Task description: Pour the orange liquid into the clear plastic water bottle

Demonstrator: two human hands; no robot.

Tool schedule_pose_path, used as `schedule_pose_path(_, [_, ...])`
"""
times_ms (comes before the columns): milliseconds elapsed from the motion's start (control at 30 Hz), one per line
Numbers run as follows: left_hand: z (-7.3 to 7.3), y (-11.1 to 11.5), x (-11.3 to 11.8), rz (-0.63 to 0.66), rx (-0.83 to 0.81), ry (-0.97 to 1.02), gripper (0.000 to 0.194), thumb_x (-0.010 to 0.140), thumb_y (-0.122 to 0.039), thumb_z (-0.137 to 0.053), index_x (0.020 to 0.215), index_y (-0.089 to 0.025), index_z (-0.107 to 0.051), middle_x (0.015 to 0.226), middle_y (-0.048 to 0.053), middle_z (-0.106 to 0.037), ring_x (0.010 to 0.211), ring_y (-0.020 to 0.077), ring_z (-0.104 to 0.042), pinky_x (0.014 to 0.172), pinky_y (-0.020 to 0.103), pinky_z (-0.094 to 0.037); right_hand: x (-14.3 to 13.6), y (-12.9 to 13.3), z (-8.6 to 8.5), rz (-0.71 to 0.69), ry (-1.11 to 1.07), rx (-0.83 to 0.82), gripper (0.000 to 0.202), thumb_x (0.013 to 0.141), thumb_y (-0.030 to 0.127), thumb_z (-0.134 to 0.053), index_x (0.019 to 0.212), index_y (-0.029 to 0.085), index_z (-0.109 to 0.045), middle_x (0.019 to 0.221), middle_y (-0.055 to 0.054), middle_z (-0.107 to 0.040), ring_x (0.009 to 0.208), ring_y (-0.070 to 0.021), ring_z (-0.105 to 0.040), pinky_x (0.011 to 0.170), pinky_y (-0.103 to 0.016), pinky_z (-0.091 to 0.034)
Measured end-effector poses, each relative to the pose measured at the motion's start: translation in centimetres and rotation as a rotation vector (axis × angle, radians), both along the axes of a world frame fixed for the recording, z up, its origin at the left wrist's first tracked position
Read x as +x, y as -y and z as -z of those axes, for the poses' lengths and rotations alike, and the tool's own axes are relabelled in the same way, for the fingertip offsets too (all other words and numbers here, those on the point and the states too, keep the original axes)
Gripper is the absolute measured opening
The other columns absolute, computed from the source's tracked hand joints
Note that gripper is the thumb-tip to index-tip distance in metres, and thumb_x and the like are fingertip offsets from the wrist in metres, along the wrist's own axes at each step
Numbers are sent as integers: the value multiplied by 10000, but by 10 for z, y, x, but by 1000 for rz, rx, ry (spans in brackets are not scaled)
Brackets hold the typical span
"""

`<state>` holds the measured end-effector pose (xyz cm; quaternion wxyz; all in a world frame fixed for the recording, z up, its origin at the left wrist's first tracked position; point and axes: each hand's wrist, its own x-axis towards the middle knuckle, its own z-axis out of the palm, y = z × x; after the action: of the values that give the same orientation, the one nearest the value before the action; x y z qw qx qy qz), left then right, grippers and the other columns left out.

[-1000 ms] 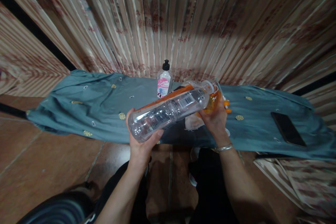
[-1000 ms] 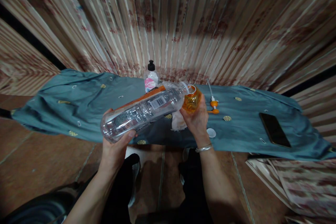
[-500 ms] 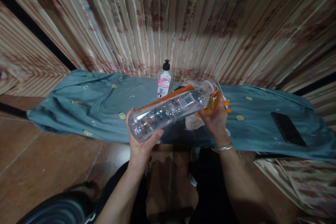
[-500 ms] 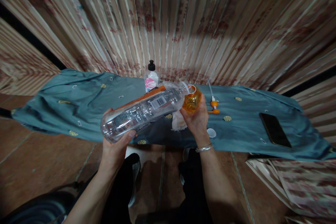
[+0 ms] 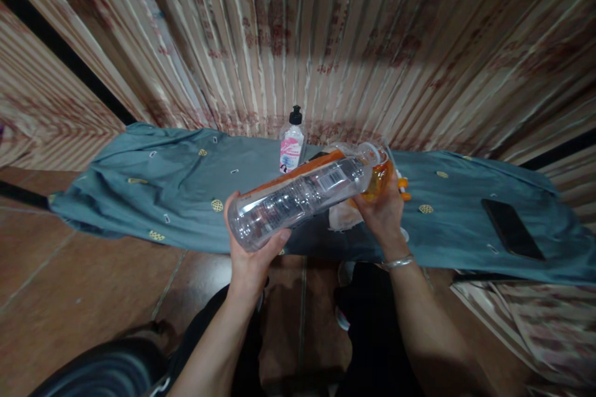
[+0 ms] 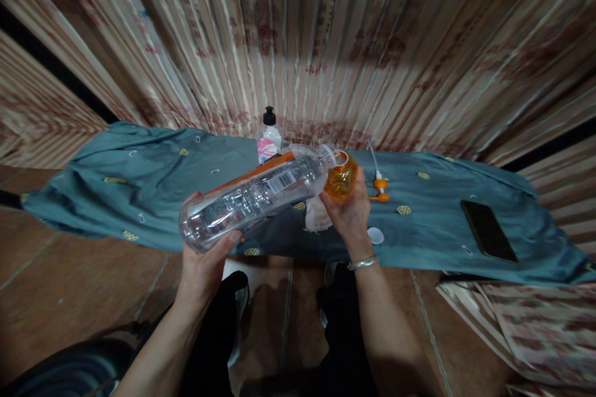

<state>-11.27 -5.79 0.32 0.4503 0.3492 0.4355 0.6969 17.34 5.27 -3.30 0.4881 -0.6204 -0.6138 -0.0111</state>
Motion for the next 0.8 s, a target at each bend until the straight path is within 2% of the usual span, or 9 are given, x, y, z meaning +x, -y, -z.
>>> schedule_pose_path(233, [2, 0, -1, 3, 0, 9, 1169, 623, -346, -1158, 1589, -344, -501, 1294, 53, -770, 1109, 272, -811, 984, 424, -702, 1, -1, 2, -2, -7, 5, 965, 866, 730, -858, 1606, 189, -560, 1499, -235, -764, 1368, -429, -768, 1127, -620, -672])
schedule_pose_path(500, [-2, 0, 1, -11, -9, 8, 1165, 622, -323, -1159, 1583, -325, -500, 1302, 65, -769, 1098, 260, -817, 974, 412, -711, -1, 1, -1, -3, -5, 28, 906, 871, 731, -845, 1542, 172, -604, 1419, -229, -807, 1306, -429, -800, 1118, -620, -681])
schedule_pose_path(700, [-2, 1, 1, 0, -15, 10, 1174, 627, -348, -1159, 1595, -330, -494, 1208, 42, -778, 1048, 261, -825, 941, 418, -718, -1, 0, 0, -20, -28, -6, 926, 865, 689, -872, 1581, 193, -559, 1485, -229, -771, 1373, -431, -767, 1158, -626, -657])
schedule_pose_path(800, [-2, 0, 1, -7, -5, 8, 1174, 619, -348, -1162, 1588, -331, -500, 1257, 57, -779, 1078, 266, -824, 945, 412, -717, 0, 0, 1, -26, -15, 7, 896, 890, 698, -853, 1577, 200, -567, 1475, -215, -774, 1368, -421, -771, 1156, -619, -660])
